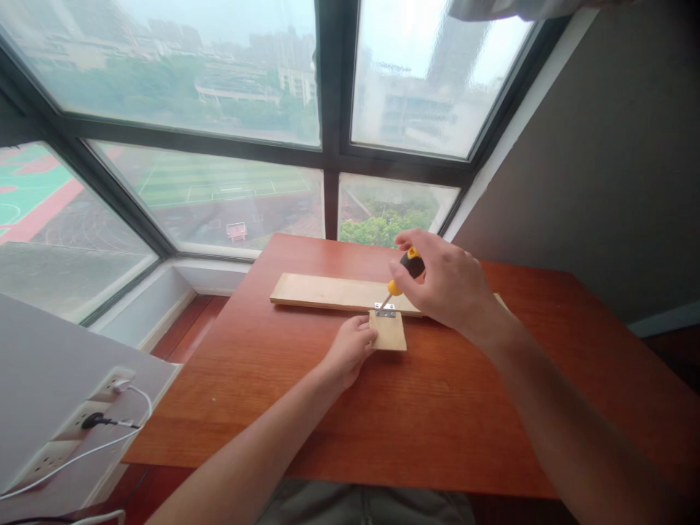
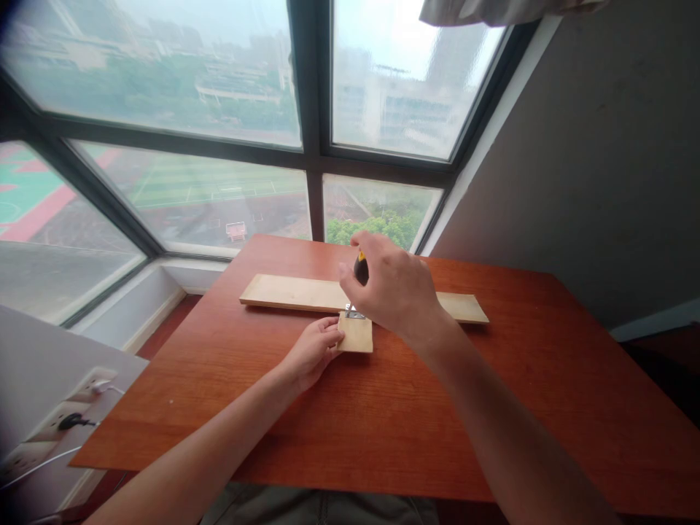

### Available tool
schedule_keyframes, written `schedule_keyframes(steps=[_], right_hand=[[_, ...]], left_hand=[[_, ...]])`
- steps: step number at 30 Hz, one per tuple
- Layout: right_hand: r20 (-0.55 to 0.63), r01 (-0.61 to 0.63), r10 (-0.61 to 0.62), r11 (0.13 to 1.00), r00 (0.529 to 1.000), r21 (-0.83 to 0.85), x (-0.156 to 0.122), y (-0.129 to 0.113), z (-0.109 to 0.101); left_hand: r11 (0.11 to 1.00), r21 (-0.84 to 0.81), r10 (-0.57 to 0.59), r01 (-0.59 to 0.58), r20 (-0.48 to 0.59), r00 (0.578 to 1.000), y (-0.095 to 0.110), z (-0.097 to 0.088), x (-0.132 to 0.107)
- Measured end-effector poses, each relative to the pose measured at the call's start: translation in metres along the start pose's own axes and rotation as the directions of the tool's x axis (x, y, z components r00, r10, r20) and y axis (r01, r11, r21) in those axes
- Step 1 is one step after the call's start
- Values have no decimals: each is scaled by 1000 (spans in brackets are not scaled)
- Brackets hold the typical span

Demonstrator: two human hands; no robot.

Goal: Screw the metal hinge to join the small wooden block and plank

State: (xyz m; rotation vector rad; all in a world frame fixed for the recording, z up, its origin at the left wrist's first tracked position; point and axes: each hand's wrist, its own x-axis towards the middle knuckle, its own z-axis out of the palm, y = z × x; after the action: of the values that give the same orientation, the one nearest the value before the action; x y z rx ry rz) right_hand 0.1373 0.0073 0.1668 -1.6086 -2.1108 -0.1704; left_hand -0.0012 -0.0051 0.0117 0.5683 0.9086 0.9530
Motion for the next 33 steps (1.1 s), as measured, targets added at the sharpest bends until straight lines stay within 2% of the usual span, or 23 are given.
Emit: schedule_keyframes(steps=[3,9,14,21,27,33], right_hand=[[7,-43,44,998,999,-55,1,0,0],[13,7,-7,1000,1000,18,1,-1,-1],[20,-45,45,999,999,-27,1,-1,-1],[14,44,-44,998,999,34,0,-2,-2],[-6,-20,20,999,1000,-43,1,-4,1],[13,31,-32,998,999,50,1,-5,-2]], left_hand=[[1000,12,1,-1,-13,1000,0,-1,1],[1000,22,-21,22,-53,998,1,0,1],[999,-3,-43,43,-48,998,3,1,0],[998,-11,-55,54,-45,998,3,0,0],[998,16,-56,57,-39,998,4,1,0],[999,27,-39,40,-53,998,1,1,3]])
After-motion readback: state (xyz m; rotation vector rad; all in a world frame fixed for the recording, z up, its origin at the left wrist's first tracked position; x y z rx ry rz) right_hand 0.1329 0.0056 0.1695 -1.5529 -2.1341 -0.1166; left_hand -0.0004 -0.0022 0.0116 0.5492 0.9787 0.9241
